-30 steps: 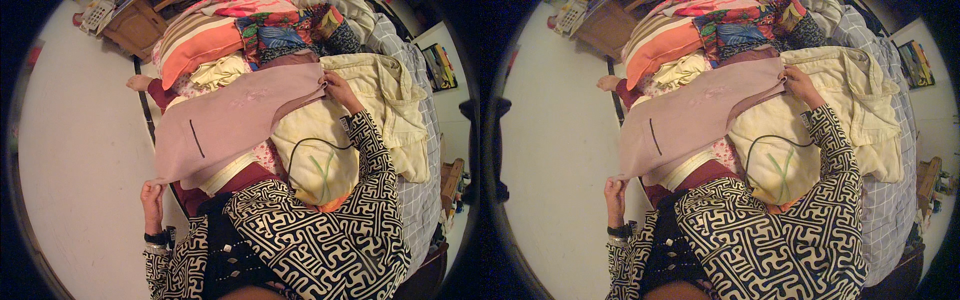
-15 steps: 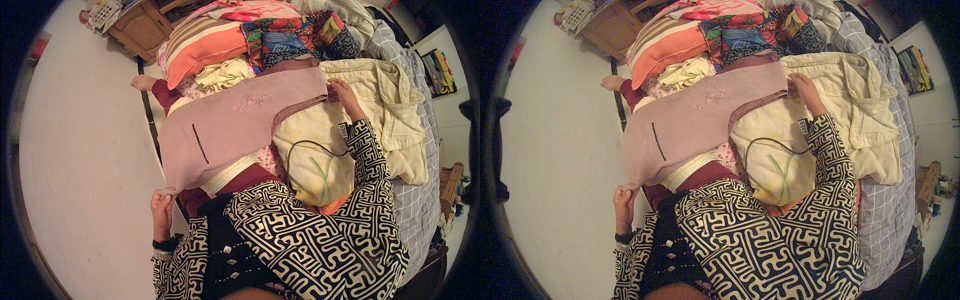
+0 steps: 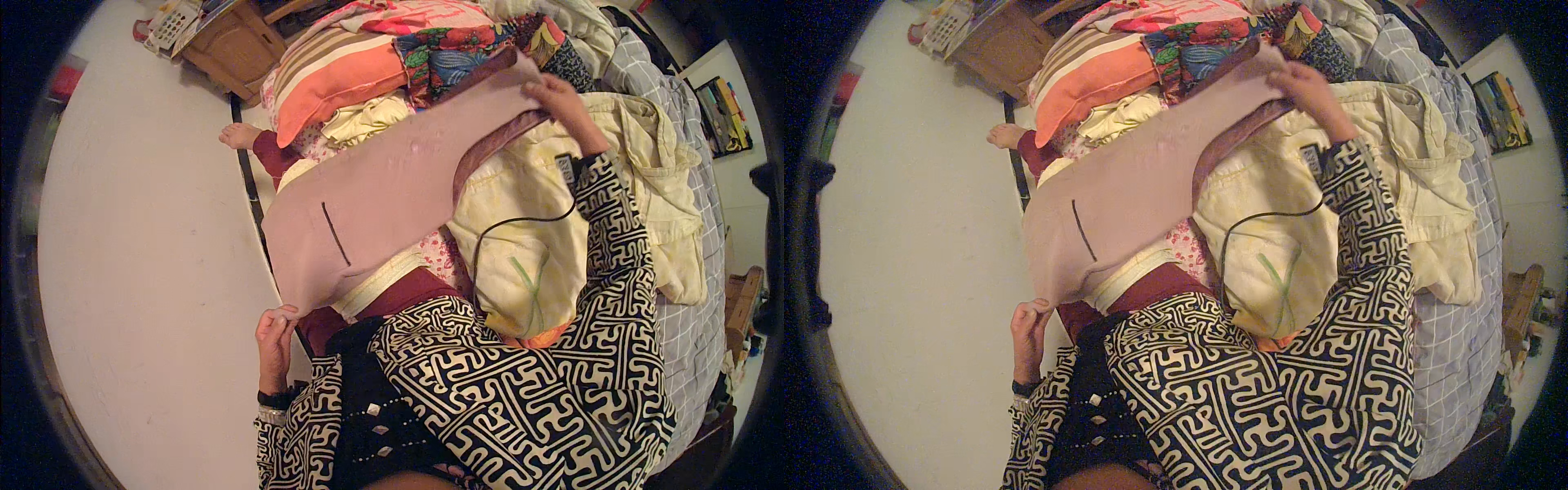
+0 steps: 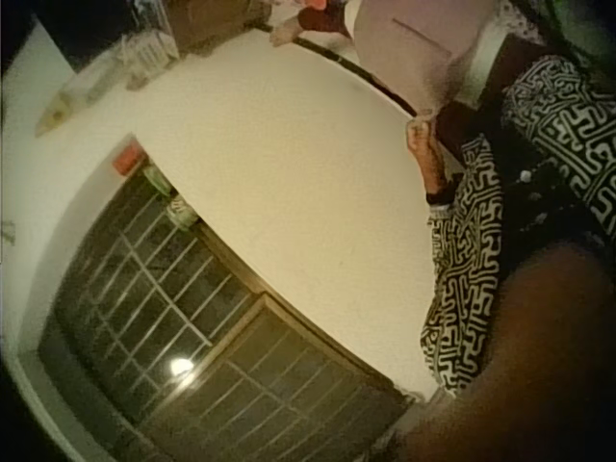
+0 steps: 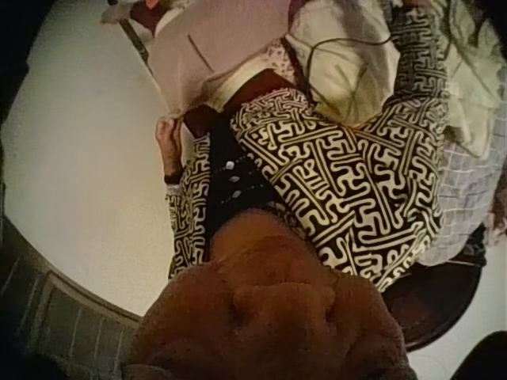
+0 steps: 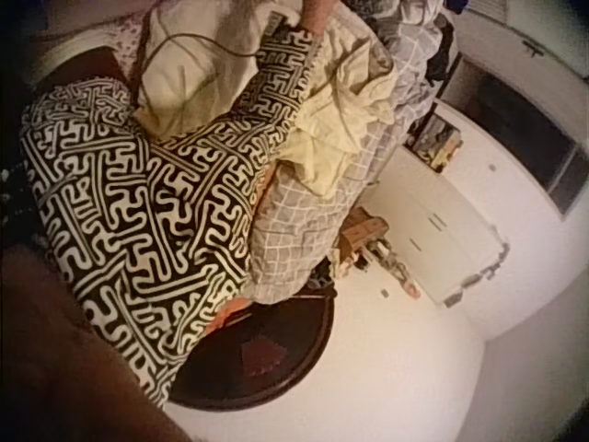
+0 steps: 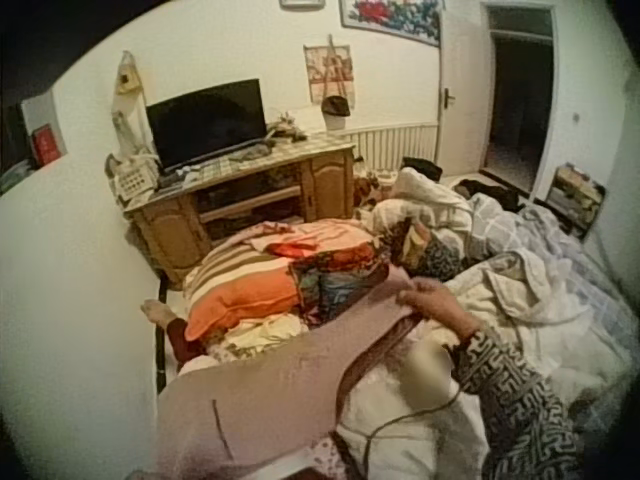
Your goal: The person folds a pink top, a yellow garment, and a white quilted jacket on a bed. They smooth and align each item before folding it into a compact shape.
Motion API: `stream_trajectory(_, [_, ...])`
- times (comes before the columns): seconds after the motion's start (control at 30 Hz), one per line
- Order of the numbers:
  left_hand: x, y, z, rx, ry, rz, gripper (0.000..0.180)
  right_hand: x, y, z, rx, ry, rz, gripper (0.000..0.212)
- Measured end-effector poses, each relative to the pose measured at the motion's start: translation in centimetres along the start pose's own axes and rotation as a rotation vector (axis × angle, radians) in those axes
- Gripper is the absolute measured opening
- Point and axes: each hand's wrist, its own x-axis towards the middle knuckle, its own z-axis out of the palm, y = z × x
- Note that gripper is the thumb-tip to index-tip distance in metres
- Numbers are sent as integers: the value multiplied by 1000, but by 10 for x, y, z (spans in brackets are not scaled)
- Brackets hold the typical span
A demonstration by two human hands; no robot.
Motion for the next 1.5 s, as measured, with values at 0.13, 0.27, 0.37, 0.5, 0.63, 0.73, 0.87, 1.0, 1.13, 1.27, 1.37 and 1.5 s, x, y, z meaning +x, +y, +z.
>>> stream_trajectory(0.13, [8, -10, 8, 201, -102, -66, 15, 23, 7, -37, 108, 154, -31, 30])
stream_trajectory(0.27, [20, -31, 26, 461, -240, -89, 14, 38, 59, -40, -246, 171, 89, 35])
stream_trajectory(0.37, [22, -33, 30, 499, -229, -93, 12, 33, 100, -27, -494, 153, 184, 39])
stream_trajectory(0.5, [18, -19, 21, 434, -140, -115, 10, 24, 121, -19, -280, 226, 199, 39])
stream_trajectory(0.63, [21, -13, 13, 422, -1, -235, 12, 22, 121, -25, -19, 150, 196, 39])
stream_trajectory(0.73, [23, -17, 16, 107, 72, -191, 14, 23, 126, -26, 12, 151, 177, 39])
stream_trajectory(0.87, [27, -22, 24, -119, 125, -317, 15, 19, 134, -22, -78, 179, 261, 40])
stream_trajectory(1.0, [35, -26, 29, -194, -33, -423, 33, 9, 128, -18, 157, 147, 207, 36])
stream_trajectory(1.13, [39, -23, 23, -90, -114, -434, 45, 6, 115, -17, 183, 178, 162, 33])
stream_trajectory(1.27, [58, -12, 14, -73, -65, -499, 45, 6, 117, -19, 207, 194, 114, 32])
stream_trajectory(1.37, [82, -6, 16, 96, -114, -293, 40, 1, 126, -19, 193, 183, 158, 29])
stream_trajectory(1.5, [105, 0, 26, 0, -14, -361, 36, -7, 127, -17, 263, 134, 193, 28])
